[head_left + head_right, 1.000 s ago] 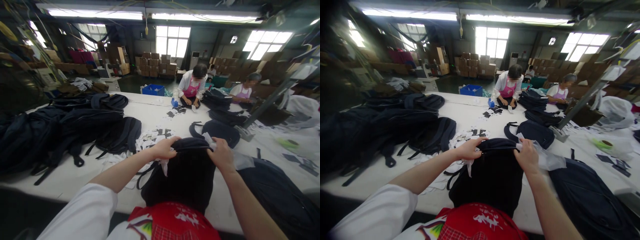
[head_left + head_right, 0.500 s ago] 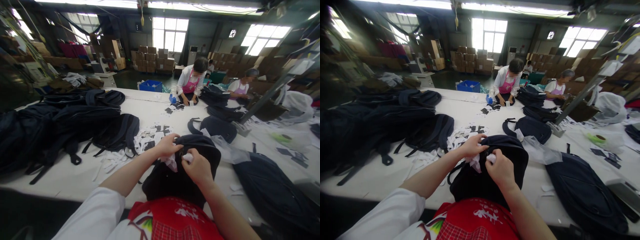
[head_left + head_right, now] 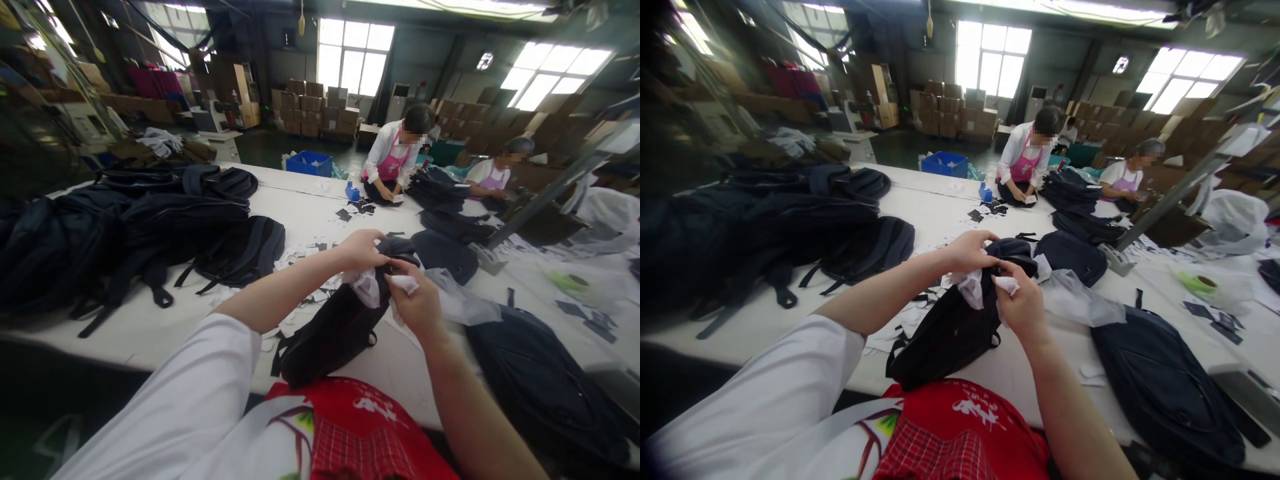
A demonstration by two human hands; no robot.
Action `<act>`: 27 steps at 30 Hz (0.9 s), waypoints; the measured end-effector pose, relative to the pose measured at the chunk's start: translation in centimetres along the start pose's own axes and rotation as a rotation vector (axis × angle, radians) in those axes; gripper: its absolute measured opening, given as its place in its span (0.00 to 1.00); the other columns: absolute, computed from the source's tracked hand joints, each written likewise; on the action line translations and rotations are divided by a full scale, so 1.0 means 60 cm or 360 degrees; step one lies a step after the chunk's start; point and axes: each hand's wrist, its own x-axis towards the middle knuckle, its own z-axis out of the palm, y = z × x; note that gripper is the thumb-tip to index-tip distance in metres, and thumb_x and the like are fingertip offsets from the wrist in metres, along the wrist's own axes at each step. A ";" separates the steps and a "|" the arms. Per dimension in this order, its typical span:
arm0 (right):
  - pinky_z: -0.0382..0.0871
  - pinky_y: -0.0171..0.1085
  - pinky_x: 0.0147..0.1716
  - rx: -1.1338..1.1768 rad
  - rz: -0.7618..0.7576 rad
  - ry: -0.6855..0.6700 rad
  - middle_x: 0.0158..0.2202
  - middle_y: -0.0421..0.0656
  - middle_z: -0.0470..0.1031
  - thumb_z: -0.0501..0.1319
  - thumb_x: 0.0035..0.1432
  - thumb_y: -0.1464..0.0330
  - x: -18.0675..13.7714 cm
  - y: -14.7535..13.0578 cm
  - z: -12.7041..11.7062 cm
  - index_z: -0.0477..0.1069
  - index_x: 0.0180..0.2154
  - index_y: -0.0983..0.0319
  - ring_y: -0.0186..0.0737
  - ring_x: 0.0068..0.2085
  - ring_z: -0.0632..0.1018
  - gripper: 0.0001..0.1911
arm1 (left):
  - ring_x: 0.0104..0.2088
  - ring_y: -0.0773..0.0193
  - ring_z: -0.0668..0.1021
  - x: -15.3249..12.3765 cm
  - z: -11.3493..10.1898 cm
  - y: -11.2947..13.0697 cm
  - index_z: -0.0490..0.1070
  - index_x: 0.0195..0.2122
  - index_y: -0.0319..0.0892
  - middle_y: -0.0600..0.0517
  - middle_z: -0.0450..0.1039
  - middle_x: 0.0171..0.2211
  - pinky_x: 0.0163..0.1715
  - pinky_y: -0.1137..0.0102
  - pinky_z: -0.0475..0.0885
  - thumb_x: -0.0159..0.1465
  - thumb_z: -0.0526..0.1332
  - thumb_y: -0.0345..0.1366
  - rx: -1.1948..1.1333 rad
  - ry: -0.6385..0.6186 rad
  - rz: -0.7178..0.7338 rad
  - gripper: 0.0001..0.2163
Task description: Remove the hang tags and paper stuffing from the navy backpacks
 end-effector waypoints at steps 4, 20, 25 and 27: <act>0.70 0.40 0.42 -0.0056 -0.0047 0.0041 0.41 0.47 0.79 0.54 0.58 0.66 0.002 0.013 0.009 0.73 0.43 0.62 0.45 0.42 0.78 0.14 | 0.33 0.59 0.78 -0.007 0.001 -0.006 0.71 0.52 0.37 0.49 0.78 0.35 0.35 0.69 0.73 0.50 0.66 0.38 -0.0090 -0.0042 -0.0059 0.26; 0.67 0.37 0.27 -0.0075 0.0757 -0.0240 0.23 0.45 0.78 0.58 0.50 0.62 0.034 0.184 -0.004 0.72 0.25 0.61 0.44 0.27 0.78 0.11 | 0.40 0.60 0.79 -0.107 -0.056 -0.067 0.63 0.57 0.43 0.50 0.77 0.44 0.42 0.68 0.73 0.53 0.61 0.33 -0.0328 -0.0264 0.0072 0.28; 0.65 0.35 0.29 -0.0088 0.0481 -0.0288 0.24 0.41 0.76 0.57 0.50 0.66 0.050 0.129 -0.002 0.70 0.23 0.61 0.41 0.29 0.76 0.07 | 0.39 0.51 0.79 -0.116 -0.082 -0.041 0.69 0.52 0.45 0.46 0.78 0.40 0.41 0.62 0.72 0.53 0.63 0.49 0.0511 -0.0026 -0.0024 0.26; 0.64 0.34 0.28 -0.0005 0.0379 -0.0373 0.23 0.40 0.75 0.57 0.51 0.66 0.052 0.111 -0.004 0.69 0.23 0.61 0.40 0.28 0.75 0.07 | 0.37 0.46 0.78 -0.114 -0.087 -0.029 0.71 0.47 0.42 0.42 0.78 0.36 0.36 0.60 0.71 0.49 0.64 0.56 0.0834 0.0059 -0.0106 0.29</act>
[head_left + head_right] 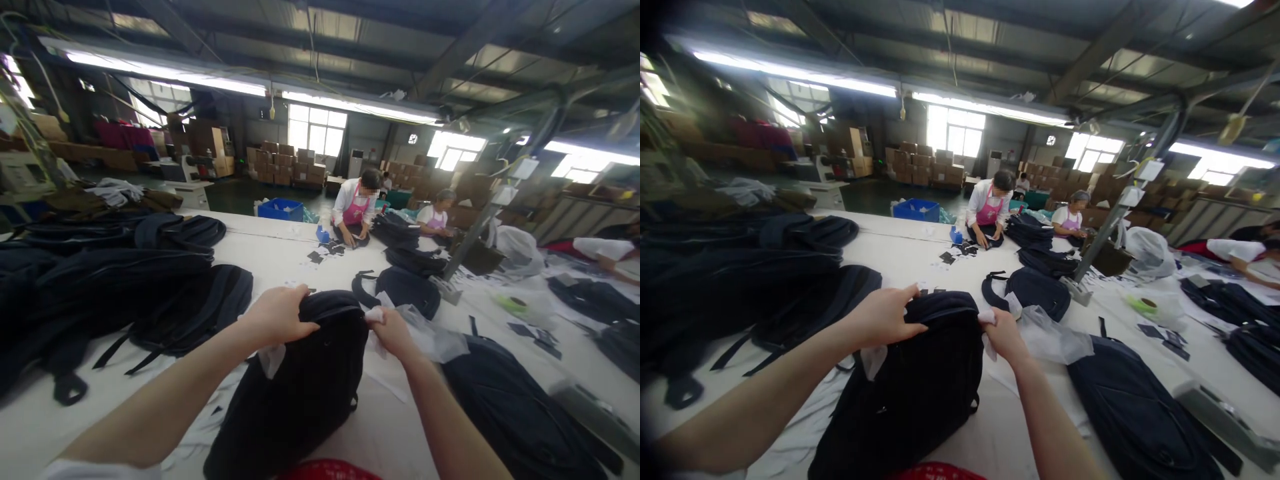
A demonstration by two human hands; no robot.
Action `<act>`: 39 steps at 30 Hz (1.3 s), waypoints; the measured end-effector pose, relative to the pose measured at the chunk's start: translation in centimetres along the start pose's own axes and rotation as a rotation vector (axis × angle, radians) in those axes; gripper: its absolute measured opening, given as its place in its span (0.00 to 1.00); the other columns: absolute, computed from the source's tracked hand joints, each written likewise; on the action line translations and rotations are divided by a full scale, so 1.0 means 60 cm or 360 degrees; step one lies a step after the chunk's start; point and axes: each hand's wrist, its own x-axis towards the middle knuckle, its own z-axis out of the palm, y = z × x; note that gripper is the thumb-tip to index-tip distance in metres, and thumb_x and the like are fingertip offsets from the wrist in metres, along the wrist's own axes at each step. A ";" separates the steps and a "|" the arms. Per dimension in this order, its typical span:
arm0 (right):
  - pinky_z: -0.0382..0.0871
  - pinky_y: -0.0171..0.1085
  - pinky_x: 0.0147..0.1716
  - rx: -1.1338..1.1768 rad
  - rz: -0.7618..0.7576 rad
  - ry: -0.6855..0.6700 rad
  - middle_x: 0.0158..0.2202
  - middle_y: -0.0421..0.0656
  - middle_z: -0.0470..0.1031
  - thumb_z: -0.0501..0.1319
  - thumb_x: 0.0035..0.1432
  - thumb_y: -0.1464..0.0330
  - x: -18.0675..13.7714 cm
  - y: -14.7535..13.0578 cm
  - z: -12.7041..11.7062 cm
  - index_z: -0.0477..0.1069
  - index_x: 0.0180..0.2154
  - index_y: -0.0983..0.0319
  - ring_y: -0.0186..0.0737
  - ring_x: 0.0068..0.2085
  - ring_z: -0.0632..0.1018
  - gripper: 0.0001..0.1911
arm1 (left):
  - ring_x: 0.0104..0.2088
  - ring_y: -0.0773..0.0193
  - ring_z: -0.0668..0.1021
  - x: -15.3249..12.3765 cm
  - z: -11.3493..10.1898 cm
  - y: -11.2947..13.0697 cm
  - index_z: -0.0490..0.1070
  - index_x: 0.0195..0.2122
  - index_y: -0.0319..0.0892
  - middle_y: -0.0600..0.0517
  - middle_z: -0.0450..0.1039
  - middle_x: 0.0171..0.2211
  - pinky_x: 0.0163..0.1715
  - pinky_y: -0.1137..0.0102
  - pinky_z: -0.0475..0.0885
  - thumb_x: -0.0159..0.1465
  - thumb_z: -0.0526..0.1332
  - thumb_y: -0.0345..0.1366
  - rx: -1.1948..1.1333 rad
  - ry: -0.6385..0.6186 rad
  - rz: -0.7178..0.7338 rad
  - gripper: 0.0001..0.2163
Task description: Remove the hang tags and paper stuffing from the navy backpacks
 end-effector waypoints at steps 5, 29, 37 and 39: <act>0.66 0.35 0.30 0.0140 0.0152 0.0060 0.24 0.41 0.76 0.58 0.52 0.61 0.000 0.014 0.000 0.70 0.25 0.60 0.41 0.29 0.76 0.10 | 0.31 0.52 0.77 0.017 0.005 0.010 0.76 0.32 0.44 0.46 0.77 0.29 0.31 0.67 0.68 0.54 0.61 0.53 -0.0022 -0.0259 0.0195 0.17; 0.50 0.35 0.17 -0.0744 -0.0513 -0.1177 0.17 0.43 0.71 0.53 0.56 0.69 -0.184 -0.185 0.038 0.68 0.20 0.61 0.34 0.16 0.64 0.14 | 0.29 0.63 0.73 -0.043 0.044 -0.011 0.75 0.28 0.38 0.54 0.71 0.24 0.28 0.73 0.65 0.59 0.58 0.47 -0.0979 -0.0082 -0.0197 0.16; 0.71 0.35 0.35 -0.0207 -0.0108 -0.1413 0.39 0.46 0.78 0.57 0.48 0.75 -0.138 -0.160 0.035 0.72 0.42 0.63 0.42 0.36 0.78 0.17 | 0.30 0.63 0.73 -0.055 0.040 -0.014 0.76 0.31 0.38 0.54 0.72 0.25 0.30 0.73 0.65 0.60 0.59 0.47 -0.1080 -0.0182 -0.0008 0.16; 0.68 0.42 0.50 -0.0249 -0.0311 -0.1088 0.48 0.50 0.75 0.57 0.51 0.76 -0.091 -0.146 0.065 0.70 0.50 0.64 0.48 0.48 0.75 0.22 | 0.29 0.64 0.73 -0.049 0.040 -0.001 0.77 0.32 0.38 0.54 0.72 0.25 0.28 0.74 0.64 0.60 0.59 0.47 -0.1093 -0.0216 0.0031 0.16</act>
